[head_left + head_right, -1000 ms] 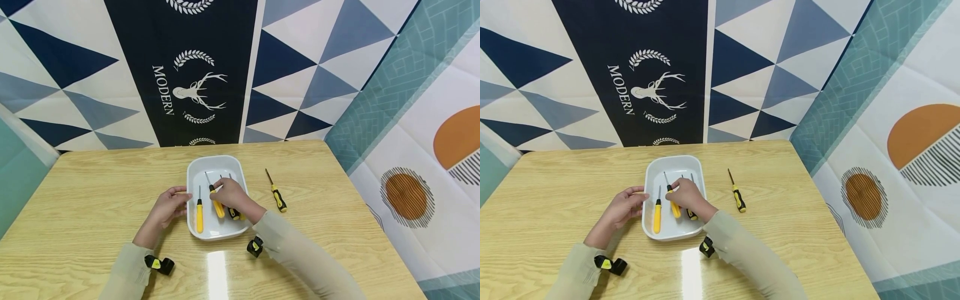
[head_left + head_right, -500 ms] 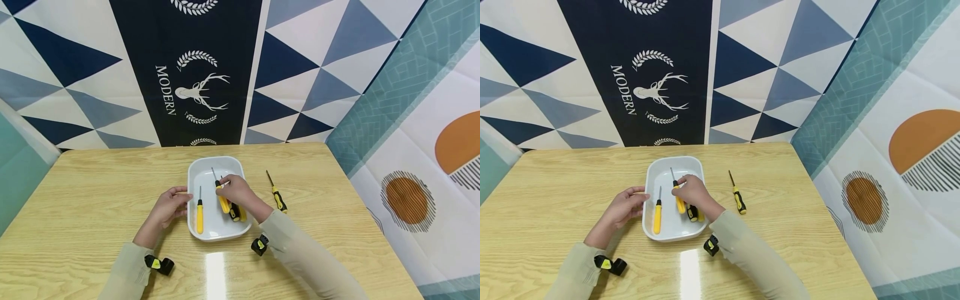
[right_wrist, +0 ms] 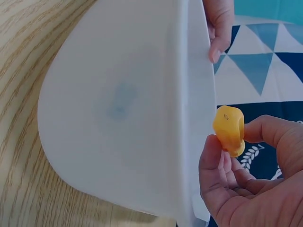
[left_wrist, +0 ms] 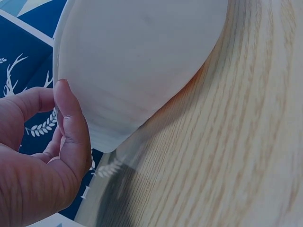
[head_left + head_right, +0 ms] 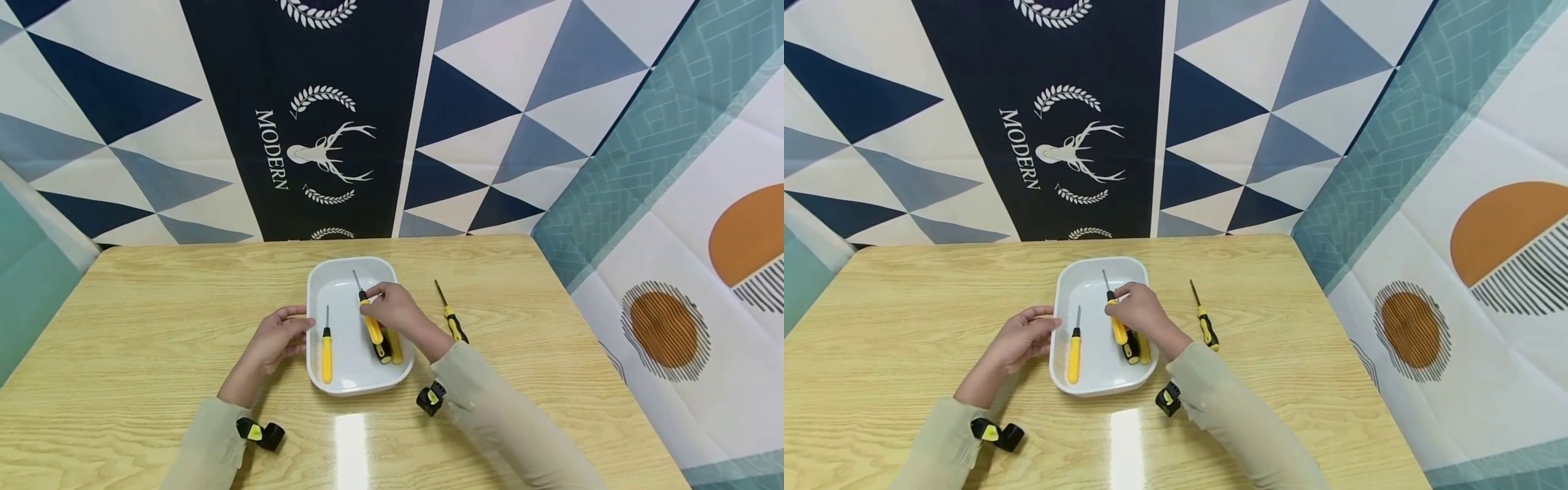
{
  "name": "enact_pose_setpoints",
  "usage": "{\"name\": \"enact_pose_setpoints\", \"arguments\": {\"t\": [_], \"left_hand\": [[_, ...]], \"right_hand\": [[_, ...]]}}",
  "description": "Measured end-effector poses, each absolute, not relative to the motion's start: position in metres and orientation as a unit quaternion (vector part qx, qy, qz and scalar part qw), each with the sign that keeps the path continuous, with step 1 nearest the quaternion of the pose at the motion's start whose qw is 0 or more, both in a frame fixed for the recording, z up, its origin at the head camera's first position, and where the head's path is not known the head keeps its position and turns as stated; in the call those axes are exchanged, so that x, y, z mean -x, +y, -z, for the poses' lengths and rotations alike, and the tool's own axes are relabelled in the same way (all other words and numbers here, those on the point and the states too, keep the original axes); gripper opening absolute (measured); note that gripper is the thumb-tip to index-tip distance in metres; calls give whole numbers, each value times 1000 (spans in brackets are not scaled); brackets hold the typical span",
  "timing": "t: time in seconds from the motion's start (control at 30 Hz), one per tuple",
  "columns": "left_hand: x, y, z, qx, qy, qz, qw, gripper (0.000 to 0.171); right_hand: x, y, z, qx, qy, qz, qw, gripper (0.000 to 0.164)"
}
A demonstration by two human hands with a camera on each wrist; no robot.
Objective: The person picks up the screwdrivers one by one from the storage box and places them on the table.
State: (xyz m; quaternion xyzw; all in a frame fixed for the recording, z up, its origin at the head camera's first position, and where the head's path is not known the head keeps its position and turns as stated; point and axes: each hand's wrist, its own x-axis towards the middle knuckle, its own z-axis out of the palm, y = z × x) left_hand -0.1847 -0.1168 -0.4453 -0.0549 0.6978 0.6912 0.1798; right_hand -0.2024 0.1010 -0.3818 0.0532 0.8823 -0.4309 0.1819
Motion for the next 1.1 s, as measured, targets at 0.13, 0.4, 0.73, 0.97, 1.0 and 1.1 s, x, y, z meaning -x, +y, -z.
{"name": "enact_pose_setpoints", "arguments": {"t": [0.13, 0.4, 0.73, 0.97, 1.0, 1.1], "left_hand": [[184, -116, 445, 54, 698, -691, 180, 47], [183, -115, 444, 56, 693, -697, 177, 45], [182, -115, 442, 47, 688, -701, 183, 49], [183, -115, 444, 48, 688, -700, 186, 48], [183, -115, 444, 48, 688, -700, 186, 48], [183, -115, 443, 48, 688, -700, 184, 49]], "right_hand": [[203, 104, 382, -58, 883, 430, 177, 37], [203, 110, 381, -61, 880, 438, 171, 33], [203, 115, 378, -66, 869, 458, 173, 34], [204, 119, 376, -64, 866, 466, 169, 36], [204, 120, 376, -63, 866, 467, 167, 36], [205, 122, 377, -63, 866, 468, 164, 36]]}}
